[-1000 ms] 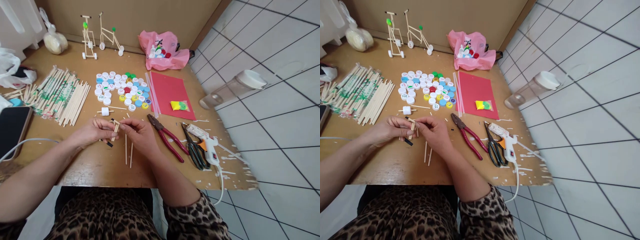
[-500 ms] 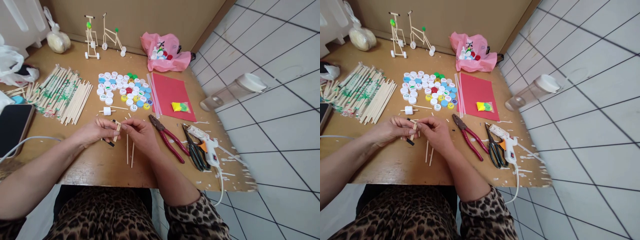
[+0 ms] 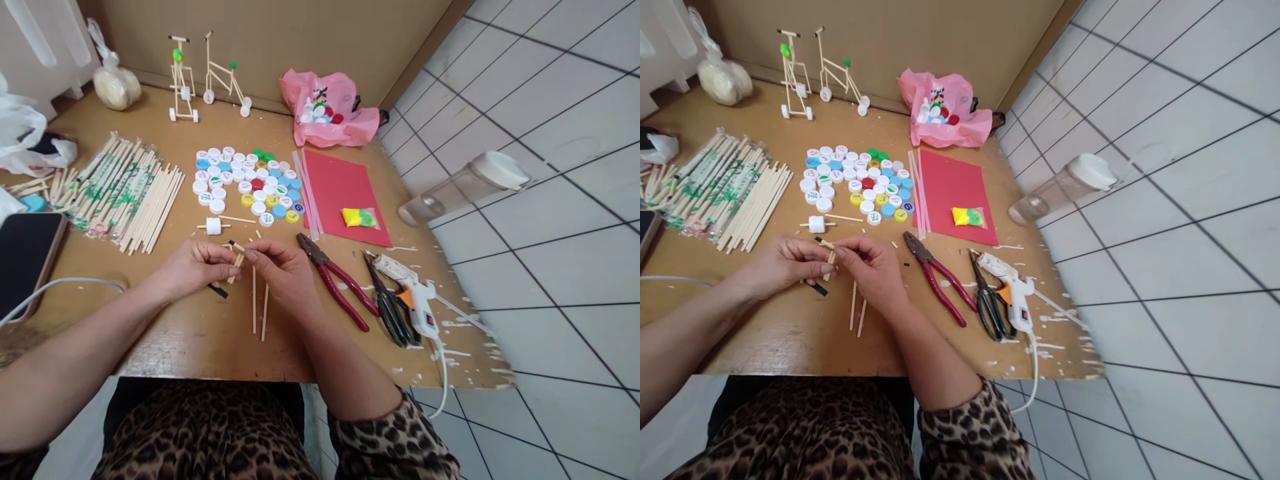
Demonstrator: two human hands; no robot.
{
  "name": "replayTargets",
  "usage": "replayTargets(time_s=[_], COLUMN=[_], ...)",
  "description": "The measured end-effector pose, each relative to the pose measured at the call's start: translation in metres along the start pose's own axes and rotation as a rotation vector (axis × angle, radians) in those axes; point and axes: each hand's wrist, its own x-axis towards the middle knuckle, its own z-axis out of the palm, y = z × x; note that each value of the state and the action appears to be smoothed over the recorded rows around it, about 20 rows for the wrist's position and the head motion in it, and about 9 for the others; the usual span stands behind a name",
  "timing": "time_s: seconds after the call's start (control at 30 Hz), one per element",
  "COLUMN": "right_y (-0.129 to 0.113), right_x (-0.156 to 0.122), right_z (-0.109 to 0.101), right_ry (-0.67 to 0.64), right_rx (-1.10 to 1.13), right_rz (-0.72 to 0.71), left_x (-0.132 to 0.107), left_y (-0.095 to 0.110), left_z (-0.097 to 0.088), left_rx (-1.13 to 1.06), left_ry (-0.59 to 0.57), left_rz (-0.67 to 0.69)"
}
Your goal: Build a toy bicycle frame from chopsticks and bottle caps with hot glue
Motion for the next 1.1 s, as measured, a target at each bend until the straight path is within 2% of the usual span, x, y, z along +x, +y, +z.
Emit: replayTargets(time_s=[0.27, 0.47, 0.63, 0.77, 0.93, 1.1], right_y=[0.002, 0.003, 0.003, 0.001, 0.0, -0.002], right_x=[0.0, 0.0, 0.002, 0.003, 0.006, 0.009], right_z=[-0.001, -0.001, -0.001, -0.001, -0.001, -0.005], right_ry=[0.127, 0.108, 0.134, 0.165, 0.122, 0.089], right_rx=[-0.184, -0.204, -0.036, 0.154, 0.51, 0.671], right_rz=[-0.111, -0.089, 0.056, 0.203, 0.375, 0.499], left_x=[0.001, 0.0, 0.0, 0.002, 0.004, 0.005], left_y=[0.002, 0.003, 0.004, 0.006, 0.01, 0.011], left_z=[-0.001, 0.0, -0.001, -0.002, -0.004, -0.007], left_rx=[-0.061, -0.149, -0.286, -0.464, -0.592, -0.665], left_ry=[0.018, 0.021, 0.021, 0.067, 0.134, 0.185], left_rz=[-0.01, -0.052, -0.136, -0.217, -0.293, -0.352])
